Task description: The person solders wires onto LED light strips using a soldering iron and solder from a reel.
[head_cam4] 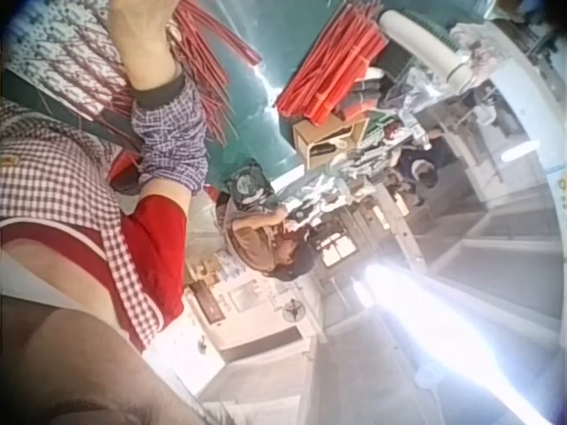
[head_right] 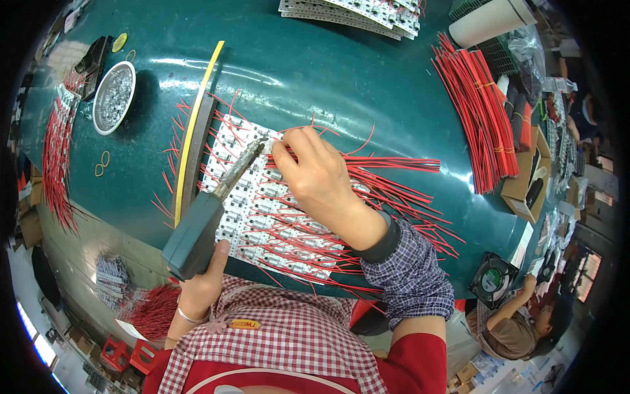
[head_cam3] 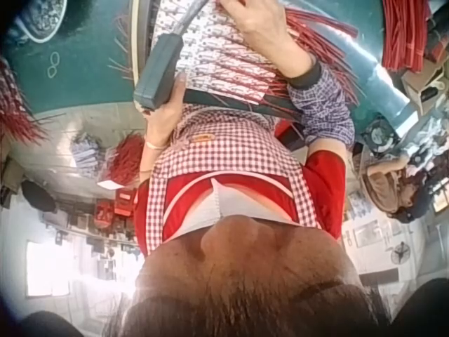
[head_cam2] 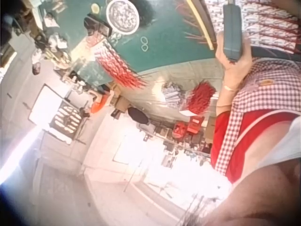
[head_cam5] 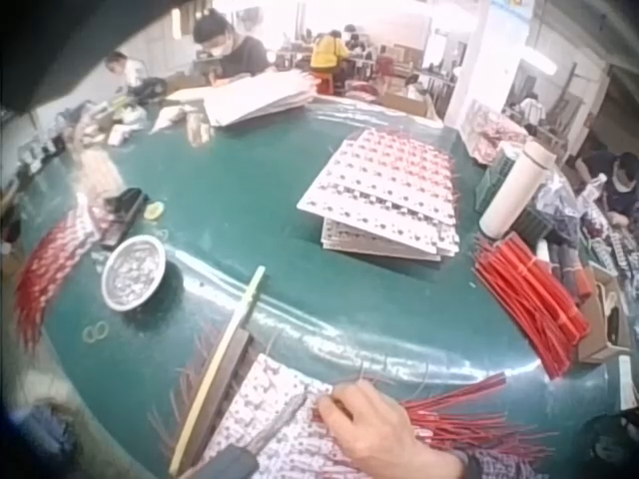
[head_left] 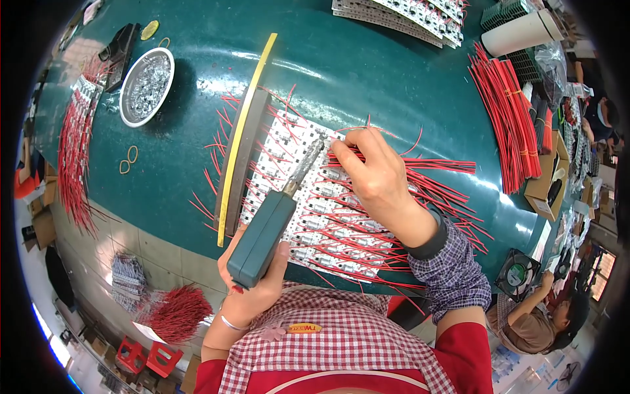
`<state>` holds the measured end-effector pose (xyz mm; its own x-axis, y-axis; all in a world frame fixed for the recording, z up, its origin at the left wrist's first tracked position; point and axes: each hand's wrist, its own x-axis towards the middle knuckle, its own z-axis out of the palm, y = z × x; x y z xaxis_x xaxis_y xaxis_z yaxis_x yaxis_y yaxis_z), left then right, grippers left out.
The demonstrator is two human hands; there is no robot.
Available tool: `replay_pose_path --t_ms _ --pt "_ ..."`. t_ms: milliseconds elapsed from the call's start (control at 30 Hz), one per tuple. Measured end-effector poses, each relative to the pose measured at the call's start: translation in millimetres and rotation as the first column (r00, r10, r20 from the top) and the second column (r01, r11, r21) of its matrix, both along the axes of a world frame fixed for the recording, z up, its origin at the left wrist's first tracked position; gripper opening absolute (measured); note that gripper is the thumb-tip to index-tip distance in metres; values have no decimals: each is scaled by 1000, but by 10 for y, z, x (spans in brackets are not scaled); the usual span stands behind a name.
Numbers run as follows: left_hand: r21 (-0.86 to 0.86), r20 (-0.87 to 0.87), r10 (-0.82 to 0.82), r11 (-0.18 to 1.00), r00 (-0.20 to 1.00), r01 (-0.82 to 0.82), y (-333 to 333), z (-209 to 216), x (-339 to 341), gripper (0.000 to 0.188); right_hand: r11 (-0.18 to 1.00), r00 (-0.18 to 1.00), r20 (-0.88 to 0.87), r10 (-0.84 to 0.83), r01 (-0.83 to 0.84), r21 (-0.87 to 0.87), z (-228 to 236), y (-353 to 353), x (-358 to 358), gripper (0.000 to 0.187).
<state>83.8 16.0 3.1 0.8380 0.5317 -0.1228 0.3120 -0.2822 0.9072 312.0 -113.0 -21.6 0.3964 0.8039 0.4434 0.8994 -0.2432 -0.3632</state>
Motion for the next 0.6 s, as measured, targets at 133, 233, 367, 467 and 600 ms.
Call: replay_pose_path --t_ms 133,233,367,467,600 --pt "20 17 76 997 997 -77 -23 2 -52 26 1000 1000 8 -6 6 -14 13 -1 -6 39" --pt "34 44 90 995 995 -92 -13 16 -38 27 1000 1000 11 -7 7 -14 12 -3 -8 38" --pt "103 83 67 992 994 -75 -2 4 -55 27 999 1000 11 -10 11 -48 34 2 -32 36" --pt "51 90 105 993 990 -109 -7 10 -57 27 998 1000 -1 -11 11 -64 35 -6 -41 37" --pt "41 78 89 995 993 -92 10 -1 -100 26 1000 999 51 -4 5 -11 37 -47 -43 31"
